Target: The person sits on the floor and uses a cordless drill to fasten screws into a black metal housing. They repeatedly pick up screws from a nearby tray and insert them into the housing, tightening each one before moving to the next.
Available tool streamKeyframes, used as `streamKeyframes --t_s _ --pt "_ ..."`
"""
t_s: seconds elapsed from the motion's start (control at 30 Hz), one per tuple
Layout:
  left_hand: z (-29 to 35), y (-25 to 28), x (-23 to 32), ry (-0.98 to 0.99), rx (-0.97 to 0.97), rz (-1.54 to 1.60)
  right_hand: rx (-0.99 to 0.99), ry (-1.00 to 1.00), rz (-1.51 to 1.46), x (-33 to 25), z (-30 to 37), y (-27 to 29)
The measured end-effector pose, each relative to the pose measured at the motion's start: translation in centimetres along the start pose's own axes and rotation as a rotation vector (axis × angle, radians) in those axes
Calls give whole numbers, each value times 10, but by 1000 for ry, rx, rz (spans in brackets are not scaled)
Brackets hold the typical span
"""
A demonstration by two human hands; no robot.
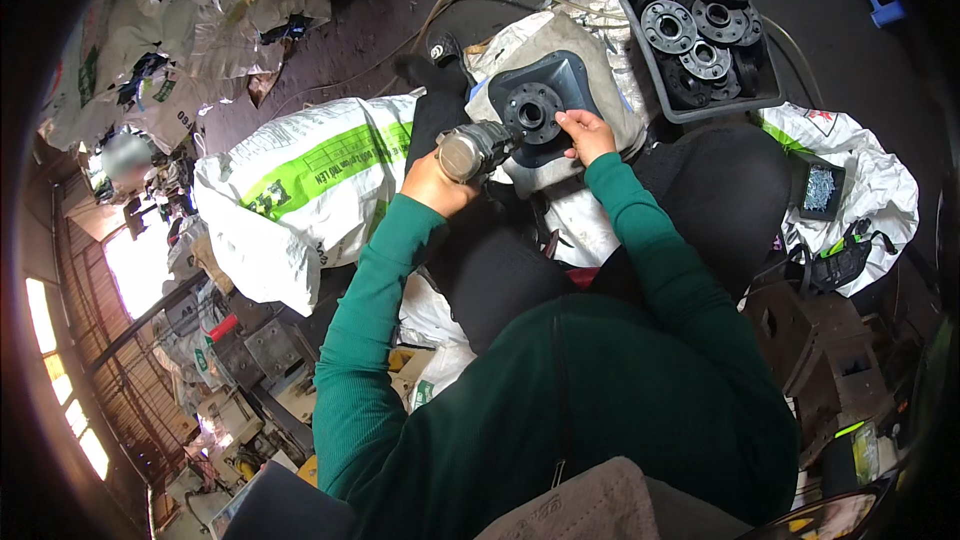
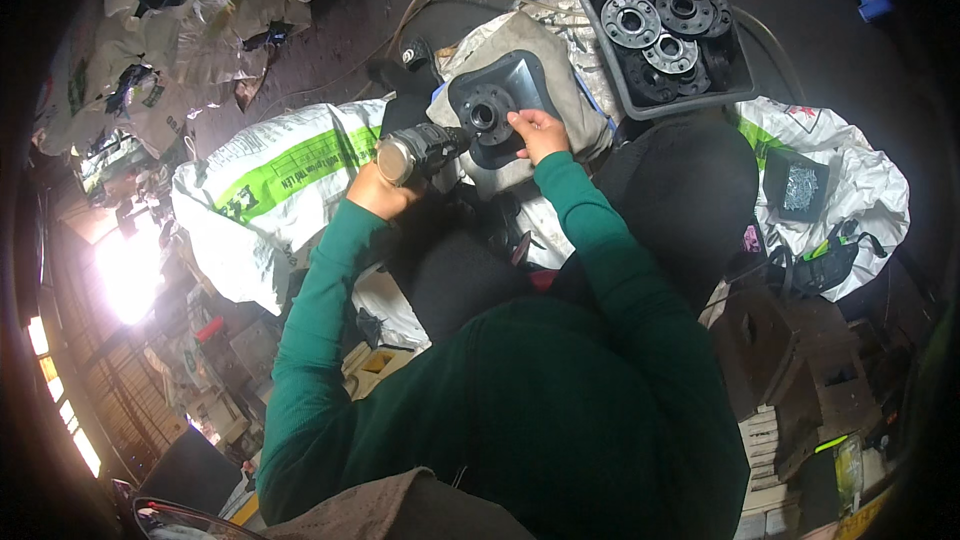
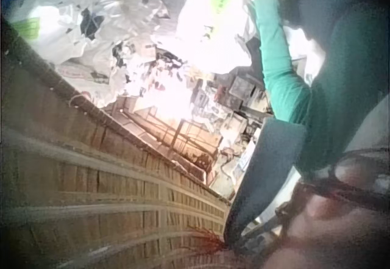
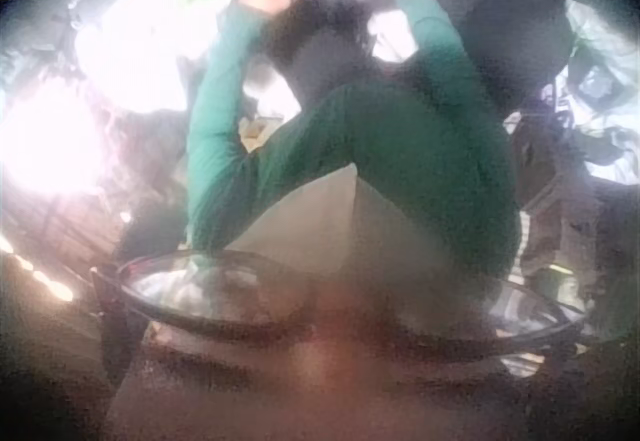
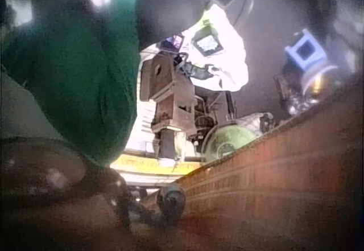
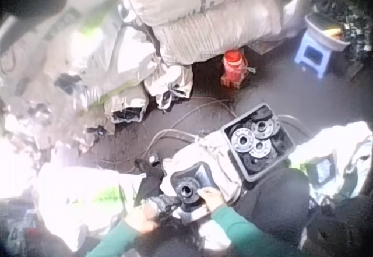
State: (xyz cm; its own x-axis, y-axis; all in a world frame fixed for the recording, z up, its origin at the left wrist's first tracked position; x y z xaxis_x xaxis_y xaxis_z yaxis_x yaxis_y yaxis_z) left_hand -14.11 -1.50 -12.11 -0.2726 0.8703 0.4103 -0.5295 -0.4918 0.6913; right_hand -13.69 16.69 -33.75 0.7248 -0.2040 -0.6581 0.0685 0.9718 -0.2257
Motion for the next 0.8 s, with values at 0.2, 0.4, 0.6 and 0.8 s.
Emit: streamKeyframes --t_s 0.2,0.4,0.6,0.8 --pt "-4 -3 -4 -119 53 57 18 34 55 -7 0 1" --pt "14 -1 3 -103 116 95 43 85 180 -12 -5 3" --pt "74 5 24 -212 171 344 -98 14 -345 -25 18 17" --pt "101 -16 44 -251 123 513 -489 -18 -655 -53 75 10"
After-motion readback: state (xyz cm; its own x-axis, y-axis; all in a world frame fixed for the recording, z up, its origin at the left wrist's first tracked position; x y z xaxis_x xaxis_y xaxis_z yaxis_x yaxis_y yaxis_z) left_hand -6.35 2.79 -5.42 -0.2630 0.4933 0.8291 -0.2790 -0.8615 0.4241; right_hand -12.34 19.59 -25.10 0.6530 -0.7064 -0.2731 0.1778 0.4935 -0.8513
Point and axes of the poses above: each hand's wrist, its own z-axis away from the middle knuckle, its own y-axis out of the back of the hand, x = y × z, the point moved 6 cm from there along -z, towards the middle knuckle, and after that the axes turned 6 degrees about z, right-handed, at the moved point
